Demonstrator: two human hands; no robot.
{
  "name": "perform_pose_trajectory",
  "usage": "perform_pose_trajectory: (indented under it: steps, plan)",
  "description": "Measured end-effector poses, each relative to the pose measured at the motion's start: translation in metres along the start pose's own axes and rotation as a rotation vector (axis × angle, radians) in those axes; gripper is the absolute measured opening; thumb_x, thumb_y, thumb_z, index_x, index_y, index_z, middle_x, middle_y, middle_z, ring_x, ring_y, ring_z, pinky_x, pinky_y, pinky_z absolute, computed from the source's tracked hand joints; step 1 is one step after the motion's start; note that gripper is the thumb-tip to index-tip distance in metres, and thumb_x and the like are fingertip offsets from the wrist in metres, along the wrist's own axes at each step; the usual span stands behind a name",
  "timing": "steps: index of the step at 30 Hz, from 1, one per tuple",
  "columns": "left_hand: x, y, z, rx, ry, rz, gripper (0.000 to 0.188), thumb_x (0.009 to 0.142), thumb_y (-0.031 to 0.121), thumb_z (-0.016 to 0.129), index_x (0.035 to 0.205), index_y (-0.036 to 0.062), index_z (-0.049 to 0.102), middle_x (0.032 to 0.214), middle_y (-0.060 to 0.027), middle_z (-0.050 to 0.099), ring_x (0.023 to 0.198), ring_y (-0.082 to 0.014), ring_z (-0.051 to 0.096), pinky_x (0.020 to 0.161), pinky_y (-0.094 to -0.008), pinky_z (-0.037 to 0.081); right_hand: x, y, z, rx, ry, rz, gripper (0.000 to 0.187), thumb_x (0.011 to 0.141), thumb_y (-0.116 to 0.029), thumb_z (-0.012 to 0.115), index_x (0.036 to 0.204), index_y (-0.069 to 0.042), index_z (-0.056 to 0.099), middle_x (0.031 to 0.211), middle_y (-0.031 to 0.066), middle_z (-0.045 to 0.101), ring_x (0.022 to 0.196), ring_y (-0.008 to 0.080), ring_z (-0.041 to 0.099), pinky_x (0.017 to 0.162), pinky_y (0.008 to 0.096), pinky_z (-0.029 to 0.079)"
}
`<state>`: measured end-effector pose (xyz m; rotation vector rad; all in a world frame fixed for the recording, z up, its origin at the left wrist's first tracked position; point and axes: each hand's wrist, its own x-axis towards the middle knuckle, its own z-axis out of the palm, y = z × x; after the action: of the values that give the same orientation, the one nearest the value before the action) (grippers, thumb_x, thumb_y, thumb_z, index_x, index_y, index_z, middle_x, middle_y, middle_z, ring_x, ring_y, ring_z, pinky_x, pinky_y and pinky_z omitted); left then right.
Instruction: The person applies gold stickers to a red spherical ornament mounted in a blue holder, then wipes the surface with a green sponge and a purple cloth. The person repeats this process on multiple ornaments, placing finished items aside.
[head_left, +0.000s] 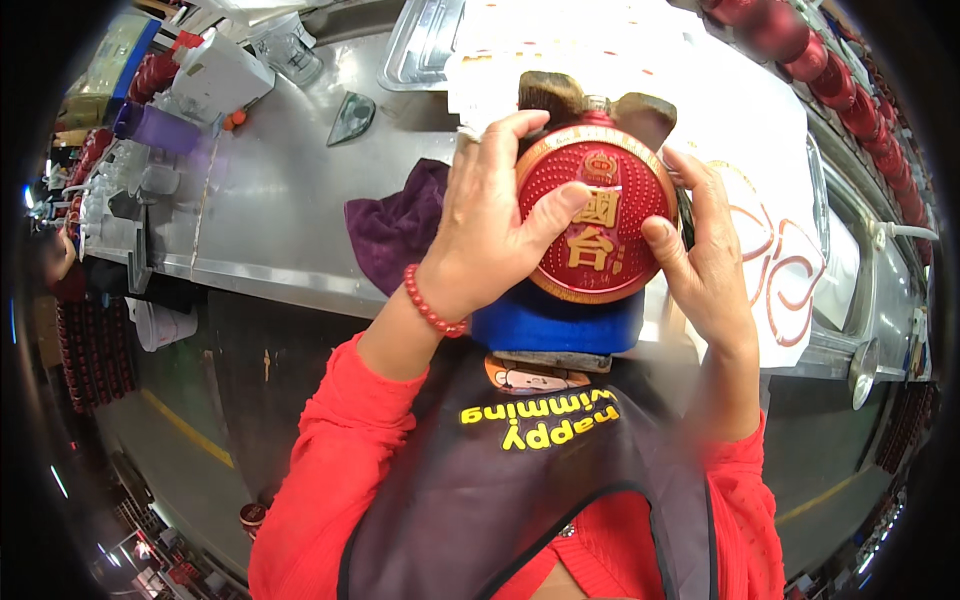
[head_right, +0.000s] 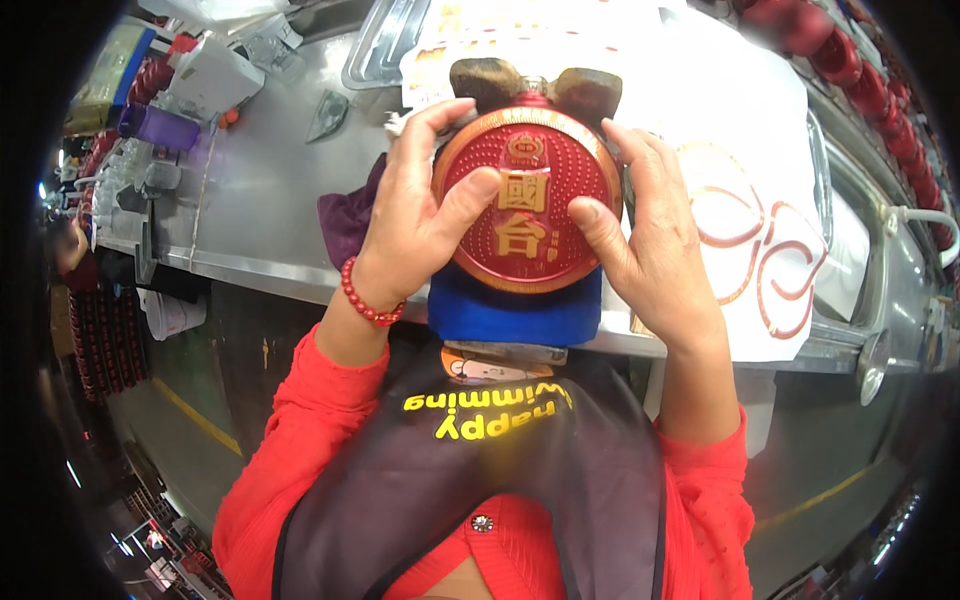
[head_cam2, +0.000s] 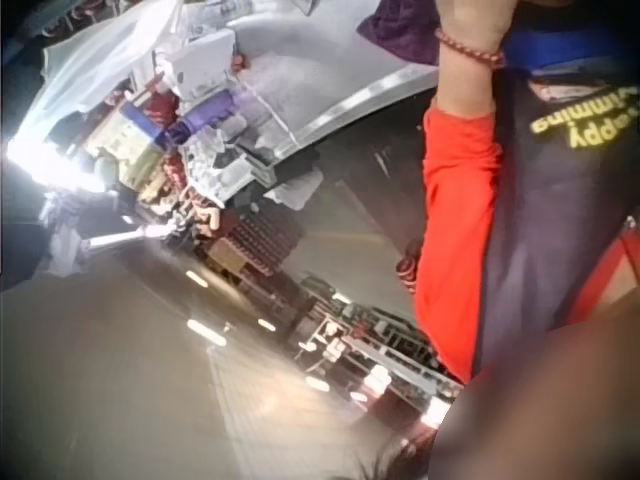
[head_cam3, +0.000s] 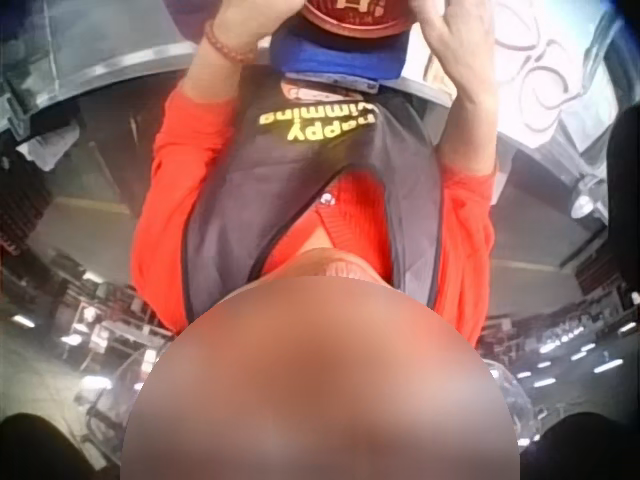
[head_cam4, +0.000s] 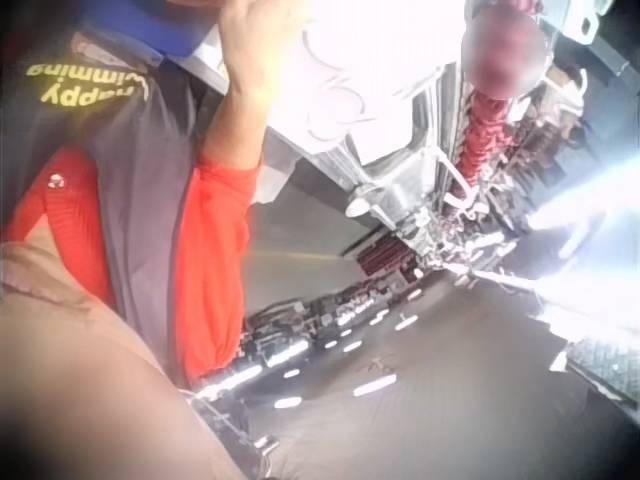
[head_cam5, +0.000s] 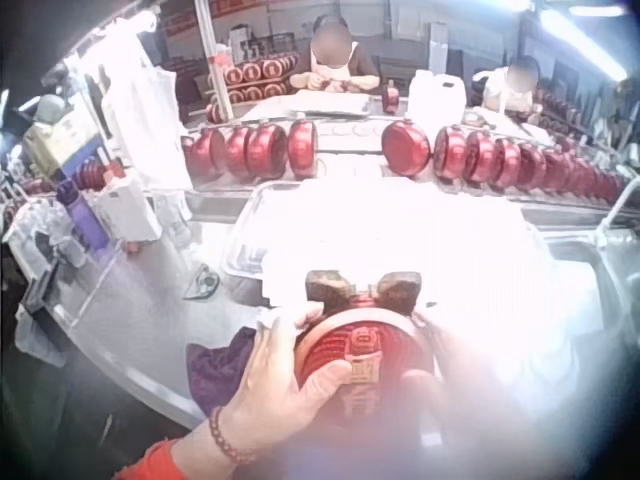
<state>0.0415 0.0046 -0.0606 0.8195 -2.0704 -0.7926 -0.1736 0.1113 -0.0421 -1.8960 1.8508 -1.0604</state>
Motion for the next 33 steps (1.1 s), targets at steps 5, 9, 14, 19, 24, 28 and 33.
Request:
perform_pose_trajectory:
  steps: [5, 9, 14, 19, 24, 28, 33]
  plan:
    - [-0.023, -0.003, -0.001, 0.011, -0.002, 0.090, 0.086, 0.086, 0.045, 0.079, 0.148, 0.0004, 0.038, 0.139, -0.0196, 0.052, 0.128, -0.0373, 0.048, 0.108, -0.0489, 0.035, -0.015, -0.006, 0.005, -0.108, -0.019, 0.027, 0.091, 0.086, -0.046, 0.080, 0.150, 0.005, 0.041, 0.141, 0.0271, 0.051, 0.132, 0.0420, 0.049, 0.113, 0.0502, 0.037]
    - [-0.028, -0.001, 0.004, 0.079, -0.024, 0.103, 0.093, 0.081, 0.038, 0.084, 0.151, 0.0017, 0.034, 0.142, -0.0190, 0.052, 0.132, -0.0370, 0.045, 0.112, -0.0513, 0.029, -0.018, -0.005, 0.011, -0.178, 0.029, -0.015, 0.092, 0.084, -0.044, 0.081, 0.152, 0.004, 0.040, 0.139, 0.0239, 0.054, 0.129, 0.0369, 0.053, 0.110, 0.0456, 0.042]
    - [-0.029, 0.001, 0.006, 0.118, -0.014, 0.101, 0.095, 0.079, 0.037, 0.084, 0.151, 0.0018, 0.033, 0.141, -0.0194, 0.051, 0.132, -0.0375, 0.045, 0.111, -0.0515, 0.030, -0.018, -0.002, 0.011, -0.114, 0.022, -0.006, 0.091, 0.085, -0.041, 0.082, 0.152, 0.004, 0.040, 0.138, 0.0235, 0.055, 0.128, 0.0359, 0.054, 0.109, 0.0446, 0.043]
    - [-0.028, -0.005, 0.007, 0.070, 0.002, 0.118, 0.094, 0.080, 0.039, 0.083, 0.151, 0.0018, 0.033, 0.141, -0.0195, 0.051, 0.131, -0.0372, 0.046, 0.110, -0.0513, 0.031, -0.018, -0.004, 0.012, -0.123, 0.040, -0.011, 0.091, 0.085, -0.042, 0.082, 0.152, 0.003, 0.040, 0.136, 0.0229, 0.056, 0.127, 0.0353, 0.055, 0.109, 0.0435, 0.043]
    - [-0.028, -0.011, 0.009, 0.086, 0.011, 0.149, 0.092, 0.083, 0.041, 0.082, 0.150, 0.0017, 0.033, 0.140, -0.0191, 0.052, 0.130, -0.0367, 0.047, 0.110, -0.0503, 0.032, -0.019, -0.002, 0.014, -0.076, 0.029, 0.013, 0.090, 0.085, -0.040, 0.082, 0.152, 0.003, 0.040, 0.135, 0.0225, 0.056, 0.127, 0.0342, 0.055, 0.109, 0.0433, 0.043]
    - [-0.029, -0.009, 0.011, 0.087, 0.021, 0.141, 0.091, 0.083, 0.040, 0.081, 0.150, 0.0012, 0.034, 0.140, -0.0190, 0.052, 0.130, -0.0368, 0.047, 0.110, -0.0497, 0.031, -0.020, -0.001, 0.015, -0.098, 0.038, 0.001, 0.092, 0.082, -0.039, 0.085, 0.149, 0.006, 0.041, 0.133, 0.0236, 0.056, 0.125, 0.0376, 0.054, 0.109, 0.0463, 0.040]
    - [-0.028, -0.012, 0.010, 0.069, 0.013, 0.133, 0.090, 0.084, 0.040, 0.081, 0.150, 0.0010, 0.033, 0.140, -0.0194, 0.052, 0.130, -0.0372, 0.046, 0.110, -0.0498, 0.031, -0.019, -0.002, 0.013, -0.087, 0.027, 0.002, 0.091, 0.084, -0.038, 0.083, 0.153, 0.003, 0.039, 0.136, 0.0222, 0.056, 0.127, 0.0339, 0.056, 0.108, 0.0429, 0.044]
